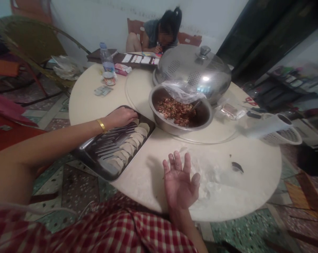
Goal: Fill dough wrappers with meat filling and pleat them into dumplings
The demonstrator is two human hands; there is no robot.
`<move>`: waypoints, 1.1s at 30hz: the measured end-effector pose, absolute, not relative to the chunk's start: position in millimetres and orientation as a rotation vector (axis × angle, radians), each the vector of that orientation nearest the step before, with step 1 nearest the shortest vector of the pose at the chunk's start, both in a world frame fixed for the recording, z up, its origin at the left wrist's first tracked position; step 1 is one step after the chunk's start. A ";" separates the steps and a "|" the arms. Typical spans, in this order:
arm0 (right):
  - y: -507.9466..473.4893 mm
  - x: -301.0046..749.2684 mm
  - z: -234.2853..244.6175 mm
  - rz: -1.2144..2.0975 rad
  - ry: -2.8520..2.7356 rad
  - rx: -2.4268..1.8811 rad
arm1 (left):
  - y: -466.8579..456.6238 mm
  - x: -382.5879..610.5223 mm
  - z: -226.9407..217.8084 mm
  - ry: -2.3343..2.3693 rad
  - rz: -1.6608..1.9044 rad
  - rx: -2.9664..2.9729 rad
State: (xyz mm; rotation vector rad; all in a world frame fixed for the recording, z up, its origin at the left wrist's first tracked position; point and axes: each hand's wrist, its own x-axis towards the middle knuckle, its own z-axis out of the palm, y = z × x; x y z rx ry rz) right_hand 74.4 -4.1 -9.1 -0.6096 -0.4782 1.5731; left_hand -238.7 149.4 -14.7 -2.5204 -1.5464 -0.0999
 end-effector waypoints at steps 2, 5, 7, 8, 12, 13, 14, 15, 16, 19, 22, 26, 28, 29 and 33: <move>-3.7 74.5 -9.1 1.570 -0.474 -0.603 | 149.2 -238.3 -13.2 -1.578 -0.088 -2.520; -4.9 74.8 -7.5 1.569 -0.470 -0.588 | 145.1 -240.7 -7.2 -1.681 -0.066 -2.470; -8.1 75.4 -4.9 1.558 -0.485 -0.583 | 139.3 -244.1 -1.7 -1.792 -0.045 -2.401; -10.5 75.9 -3.3 1.551 -0.497 -0.578 | 136.0 -245.7 1.0 -1.854 -0.032 -2.363; -24.6 80.6 3.7 1.532 -0.533 -0.524 | 126.5 -247.1 7.3 -2.100 0.032 -2.239; -28.6 82.5 5.1 1.528 -0.538 -0.510 | 126.3 -245.9 7.5 -2.157 0.053 -2.219; -32.4 84.7 6.2 1.520 -0.543 -0.501 | 127.1 -244.1 7.3 -2.210 0.076 -2.206; -36.0 87.2 6.9 1.508 -0.553 -0.496 | 128.7 -242.1 6.9 -2.260 0.100 -2.196; -39.3 89.9 7.1 1.490 -0.569 -0.496 | 130.8 -239.8 6.5 -2.307 0.126 -2.189; -46.5 99.1 5.4 1.413 -0.641 -0.515 | 137.0 -234.1 6.7 -2.420 0.191 -2.179; -50.1 109.4 2.1 1.348 -0.679 -0.544 | 138.8 -230.5 8.6 -2.479 0.214 -2.185; -52.6 121.7 -1.7 1.305 -0.669 -0.557 | 137.3 -225.2 9.6 -2.501 0.205 -2.183; -53.8 126.2 -3.5 1.285 -0.662 -0.568 | 136.1 -222.3 10.9 -2.501 0.188 -2.171; -54.4 128.1 -4.4 1.277 -0.662 -0.575 | 135.0 -221.4 12.7 -2.499 0.177 -2.165; -56.4 137.6 -7.2 1.254 -0.662 -0.588 | 120.1 -221.8 33.2 -2.464 0.117 -2.142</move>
